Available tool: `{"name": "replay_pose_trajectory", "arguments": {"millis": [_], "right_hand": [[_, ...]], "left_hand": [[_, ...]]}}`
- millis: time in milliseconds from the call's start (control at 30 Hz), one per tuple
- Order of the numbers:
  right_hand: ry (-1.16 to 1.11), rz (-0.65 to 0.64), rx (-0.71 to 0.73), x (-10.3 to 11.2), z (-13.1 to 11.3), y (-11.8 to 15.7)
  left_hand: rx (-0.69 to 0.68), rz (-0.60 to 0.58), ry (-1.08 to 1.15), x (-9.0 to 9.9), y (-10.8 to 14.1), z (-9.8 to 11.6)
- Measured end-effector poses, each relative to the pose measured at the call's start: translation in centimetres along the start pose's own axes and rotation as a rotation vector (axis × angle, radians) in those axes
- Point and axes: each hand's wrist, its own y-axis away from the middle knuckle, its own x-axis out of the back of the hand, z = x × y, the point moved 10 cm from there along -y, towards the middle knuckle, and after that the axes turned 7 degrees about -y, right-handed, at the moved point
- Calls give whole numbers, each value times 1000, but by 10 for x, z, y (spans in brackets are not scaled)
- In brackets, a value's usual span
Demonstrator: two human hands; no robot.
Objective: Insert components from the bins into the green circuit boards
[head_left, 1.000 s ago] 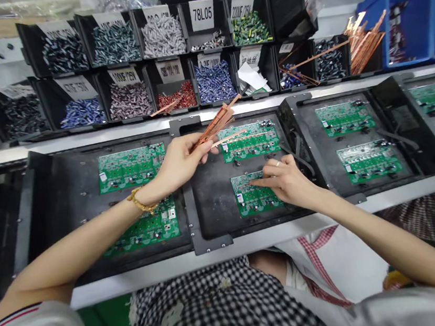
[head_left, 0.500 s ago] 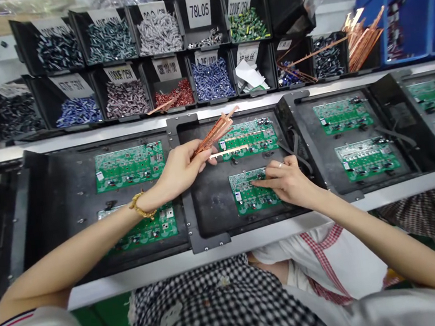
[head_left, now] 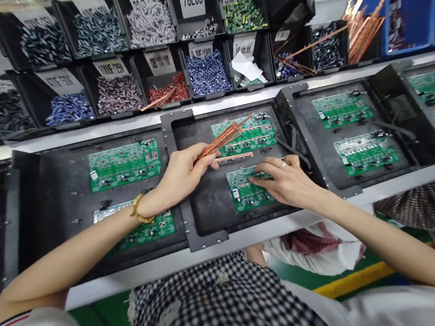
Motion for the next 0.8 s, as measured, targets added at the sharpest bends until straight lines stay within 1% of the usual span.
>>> {"name": "replay_pose_trajectory", "arguments": {"millis": [33,67,167,200,267,333,400,467,500,567,633,700,800], "right_hand": [[-35,42,-36,7,2,-1],[-75,116,-94,17,7,-3],[-217,394,-278,50,22,-8],[-279,434,-303,54,23,-12],[-406,405,-284,53,21,-24],[-456,340,-248,49,16,-29],[-404,256,-214,43,14,-23],[-320,137,-145,31,9,-11],[-292,78,-94,24,5,-4],[-241,6,-6,13,-2,9],[-191,-17,33,5,-5,18],[-154,-26,35,-1,-4,21],[-130,-23,51,-6,-5,21]], "left_hand": [[-21,3,-20,0,1,4],[-48,2,-38,-2,3,8],[-179,6,-54,-12,8,28],[-232,12,-52,-16,9,37],[-311,26,-47,-21,12,50],[-315,38,-50,-20,11,53],[-227,67,-34,-8,7,41],[-101,112,7,11,3,22],[-47,119,31,18,3,12],[22,96,93,25,3,-3],[45,50,176,22,4,-10],[59,13,231,16,7,-13],[65,-17,176,10,10,-13]]}}
